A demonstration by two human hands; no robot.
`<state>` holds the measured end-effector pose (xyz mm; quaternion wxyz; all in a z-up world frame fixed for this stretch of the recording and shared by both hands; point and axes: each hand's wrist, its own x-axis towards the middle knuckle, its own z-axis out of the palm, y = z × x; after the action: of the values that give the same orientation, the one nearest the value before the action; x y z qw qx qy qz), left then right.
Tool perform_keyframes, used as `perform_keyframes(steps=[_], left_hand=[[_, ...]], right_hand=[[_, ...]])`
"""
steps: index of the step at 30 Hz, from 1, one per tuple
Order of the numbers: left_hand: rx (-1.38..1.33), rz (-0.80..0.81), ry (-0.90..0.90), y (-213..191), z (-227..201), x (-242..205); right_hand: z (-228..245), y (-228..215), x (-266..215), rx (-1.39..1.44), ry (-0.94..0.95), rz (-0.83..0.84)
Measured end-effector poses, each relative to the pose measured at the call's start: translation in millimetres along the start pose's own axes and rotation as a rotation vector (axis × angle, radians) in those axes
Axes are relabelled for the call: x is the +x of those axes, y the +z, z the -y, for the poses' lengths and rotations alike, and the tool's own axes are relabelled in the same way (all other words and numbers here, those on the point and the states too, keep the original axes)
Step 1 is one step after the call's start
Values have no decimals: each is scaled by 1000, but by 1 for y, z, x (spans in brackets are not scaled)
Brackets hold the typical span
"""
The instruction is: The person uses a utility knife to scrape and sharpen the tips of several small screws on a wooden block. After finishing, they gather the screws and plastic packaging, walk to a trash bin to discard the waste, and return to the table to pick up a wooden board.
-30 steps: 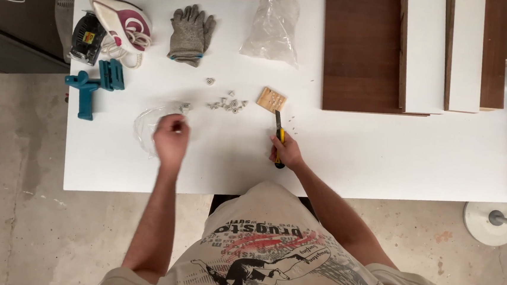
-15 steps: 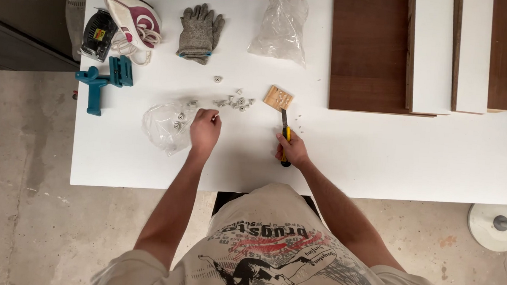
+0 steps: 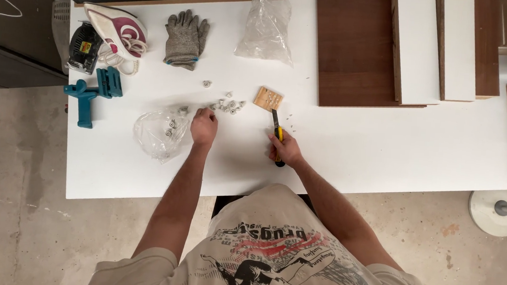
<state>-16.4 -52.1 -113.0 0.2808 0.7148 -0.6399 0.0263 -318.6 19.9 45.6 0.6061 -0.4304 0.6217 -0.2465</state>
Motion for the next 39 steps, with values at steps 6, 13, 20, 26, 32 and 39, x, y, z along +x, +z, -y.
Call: perform_keyframes(steps=[6, 13, 20, 26, 32, 39], left_hand=[[17, 4, 78, 9, 7, -8], [-247, 94, 164, 9, -79, 7], [-192, 175, 330, 56, -131, 42], [-303, 337, 258, 48, -125, 44], [-268, 462, 235, 58, -125, 58], [-189, 608, 289, 37, -136, 67]], right_hand=[[-7, -2, 6, 6, -7, 9], [-8, -2, 6, 15, 2, 8], [0, -3, 2, 73, 31, -16], [6, 1, 3, 26, 75, -53], [27, 6, 30, -335, 92, -124], [15, 28, 70, -723, 84, -159]])
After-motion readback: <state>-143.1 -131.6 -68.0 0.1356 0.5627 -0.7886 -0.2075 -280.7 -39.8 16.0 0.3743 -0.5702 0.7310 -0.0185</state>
